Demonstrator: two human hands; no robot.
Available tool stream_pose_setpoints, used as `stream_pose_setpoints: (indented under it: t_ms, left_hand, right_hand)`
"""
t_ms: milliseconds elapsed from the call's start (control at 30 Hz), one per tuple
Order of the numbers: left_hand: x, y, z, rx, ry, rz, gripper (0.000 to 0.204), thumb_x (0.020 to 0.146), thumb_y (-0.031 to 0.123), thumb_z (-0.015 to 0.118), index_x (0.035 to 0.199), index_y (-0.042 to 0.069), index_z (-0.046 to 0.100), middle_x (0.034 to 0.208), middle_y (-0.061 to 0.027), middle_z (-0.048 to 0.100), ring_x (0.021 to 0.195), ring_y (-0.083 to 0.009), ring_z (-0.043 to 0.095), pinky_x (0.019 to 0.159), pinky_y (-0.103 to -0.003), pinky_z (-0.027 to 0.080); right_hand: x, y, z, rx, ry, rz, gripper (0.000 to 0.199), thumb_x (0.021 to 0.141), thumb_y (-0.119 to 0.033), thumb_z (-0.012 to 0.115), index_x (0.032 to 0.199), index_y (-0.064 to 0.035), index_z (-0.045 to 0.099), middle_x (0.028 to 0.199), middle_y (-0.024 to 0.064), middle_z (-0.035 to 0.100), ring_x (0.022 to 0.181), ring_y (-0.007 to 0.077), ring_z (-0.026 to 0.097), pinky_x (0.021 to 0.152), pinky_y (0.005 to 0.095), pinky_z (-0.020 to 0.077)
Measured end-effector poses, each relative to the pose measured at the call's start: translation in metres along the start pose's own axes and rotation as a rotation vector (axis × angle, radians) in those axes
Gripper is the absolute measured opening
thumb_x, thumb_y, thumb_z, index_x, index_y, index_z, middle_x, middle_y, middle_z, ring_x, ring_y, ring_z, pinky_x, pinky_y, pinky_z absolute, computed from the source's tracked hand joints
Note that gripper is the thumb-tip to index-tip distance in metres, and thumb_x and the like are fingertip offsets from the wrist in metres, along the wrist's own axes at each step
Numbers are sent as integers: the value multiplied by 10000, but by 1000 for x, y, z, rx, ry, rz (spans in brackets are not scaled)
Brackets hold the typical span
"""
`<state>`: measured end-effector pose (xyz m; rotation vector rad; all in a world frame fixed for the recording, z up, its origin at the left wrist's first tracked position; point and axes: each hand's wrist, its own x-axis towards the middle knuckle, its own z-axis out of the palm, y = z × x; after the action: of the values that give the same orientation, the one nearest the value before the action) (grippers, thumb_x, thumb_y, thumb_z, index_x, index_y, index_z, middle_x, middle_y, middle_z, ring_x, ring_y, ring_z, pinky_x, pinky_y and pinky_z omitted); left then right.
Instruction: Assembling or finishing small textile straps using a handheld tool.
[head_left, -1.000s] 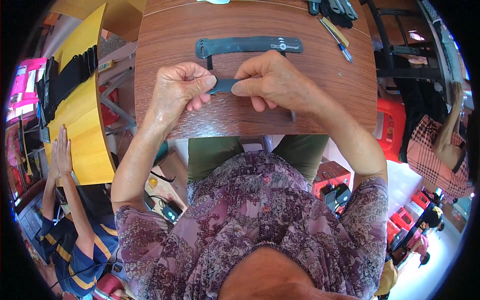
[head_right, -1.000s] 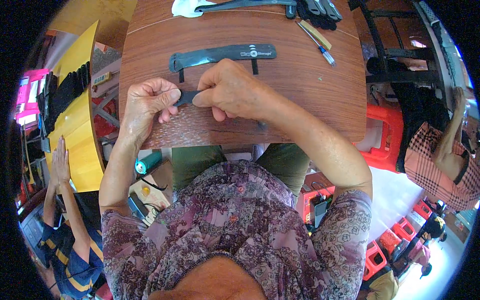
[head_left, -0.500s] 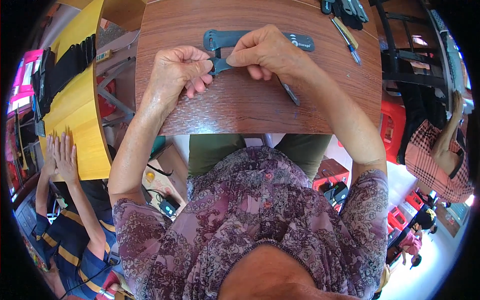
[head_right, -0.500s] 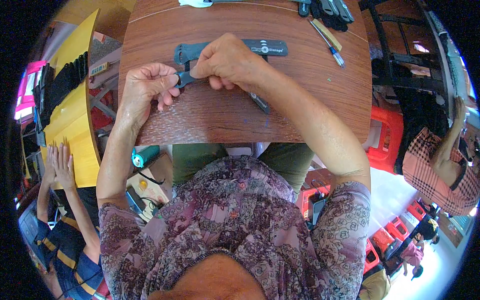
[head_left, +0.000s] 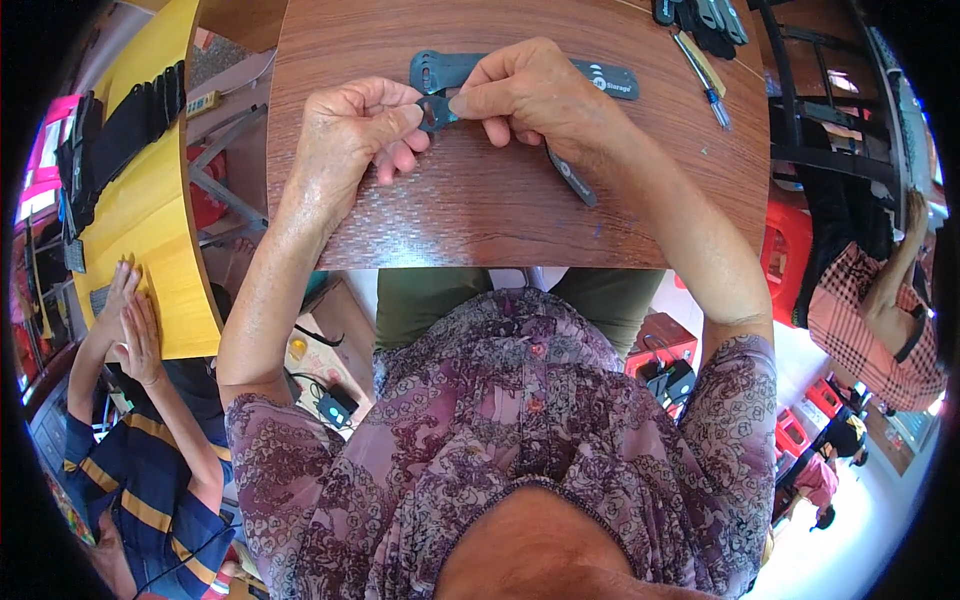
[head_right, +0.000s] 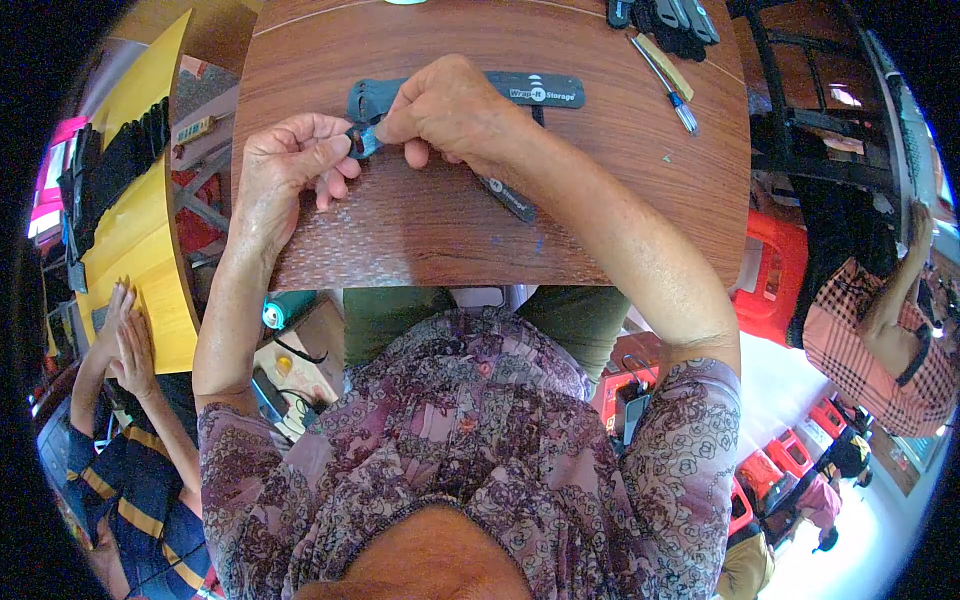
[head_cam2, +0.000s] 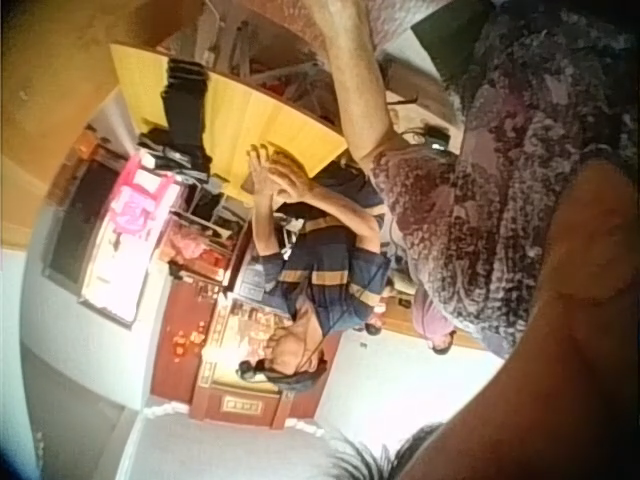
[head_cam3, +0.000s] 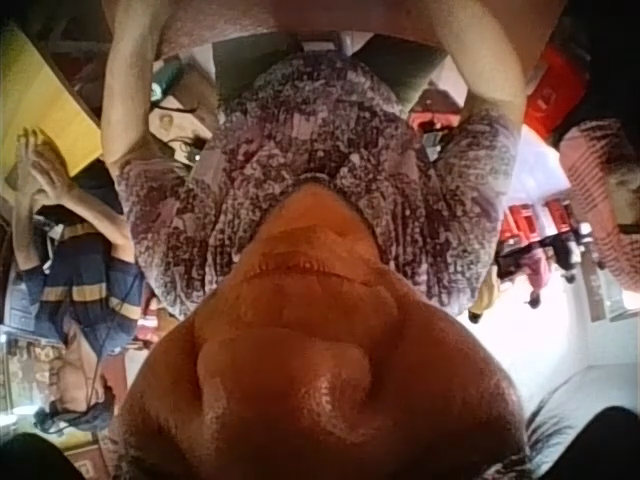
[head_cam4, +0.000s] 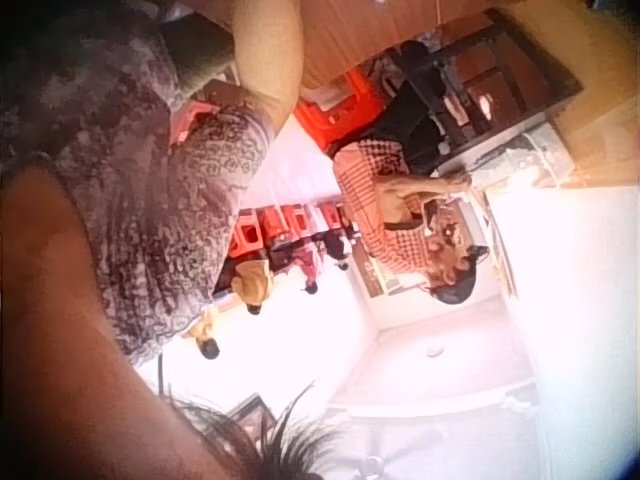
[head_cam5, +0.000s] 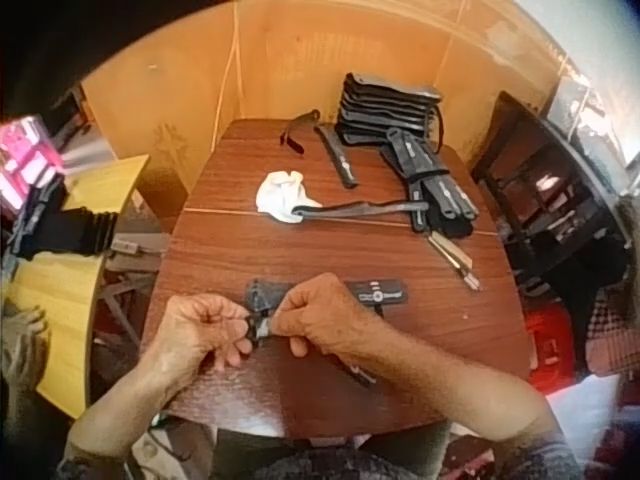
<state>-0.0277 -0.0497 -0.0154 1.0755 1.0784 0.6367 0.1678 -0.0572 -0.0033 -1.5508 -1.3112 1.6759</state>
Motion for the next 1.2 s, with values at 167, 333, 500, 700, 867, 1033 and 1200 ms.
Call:
stream_pose_setpoints:
  t_ms: [167, 333, 500, 700, 867, 1033, 1200]
  left_hand:
    - [2, 0, 1, 56, 27, 48, 119, 827, 50, 593, 907, -38, 607, 663, -73, 626, 473, -62, 546, 377, -164, 403]
    - [0, 2, 2, 226, 114, 79, 158, 838, 79, 599, 956, -27, 600, 719, -45, 617, 532, -50, 540, 416, -151, 383]
    - [2, 3, 5, 224, 142, 58, 119, 832, 80, 601, 910, -9, 617, 675, -26, 611, 501, -38, 525, 398, -153, 369]
    - [7, 10, 5, 228, 127, 2, 99, 822, 101, 611, 827, 3, 627, 612, -17, 599, 459, -35, 510, 382, -159, 363]
    - [14, 9, 5, 334, 131, 48, 119, 811, 111, 618, 750, 9, 626, 567, -31, 591, 446, -59, 515, 389, -182, 378]
    - [19, 7, 5, 563, 191, 128, 167, 791, 121, 614, 679, -3, 618, 517, -41, 578, 443, -89, 529, 422, -238, 417]
    - [22, 12, 7, 590, 187, 75, 187, 802, 129, 596, 677, -8, 619, 516, -39, 577, 446, -90, 533, 428, -244, 424]
  right_hand:
    - [2, -2, 1, -13, 47, -22, 133, 733, -147, 670, 694, -25, 631, 489, 14, 532, 367, 34, 366, 335, 186, 230]
    - [7, -2, -1, 52, 98, -64, 106, 656, -97, 683, 618, -12, 632, 466, 62, 547, 349, 84, 404, 320, 247, 269]
    - [10, -3, -3, 28, 54, -28, 118, 737, -108, 667, 724, 6, 638, 493, 40, 546, 355, 39, 383, 316, 183, 231]
    - [15, -2, -5, 85, 34, -17, 114, 737, -100, 667, 712, 7, 635, 492, 43, 546, 349, 45, 384, 311, 183, 237]
    - [19, -2, -1, -16, 87, -44, 105, 724, -95, 658, 669, -11, 627, 481, 39, 545, 352, 53, 387, 320, 195, 244]
    - [23, -2, 2, -168, 150, -106, 102, 702, -93, 652, 628, -28, 624, 475, 49, 557, 379, 68, 425, 358, 230, 278]
    - [26, -1, 1, -187, 161, -84, 111, 699, -102, 651, 620, -29, 622, 475, 51, 559, 378, 68, 428, 354, 229, 282]
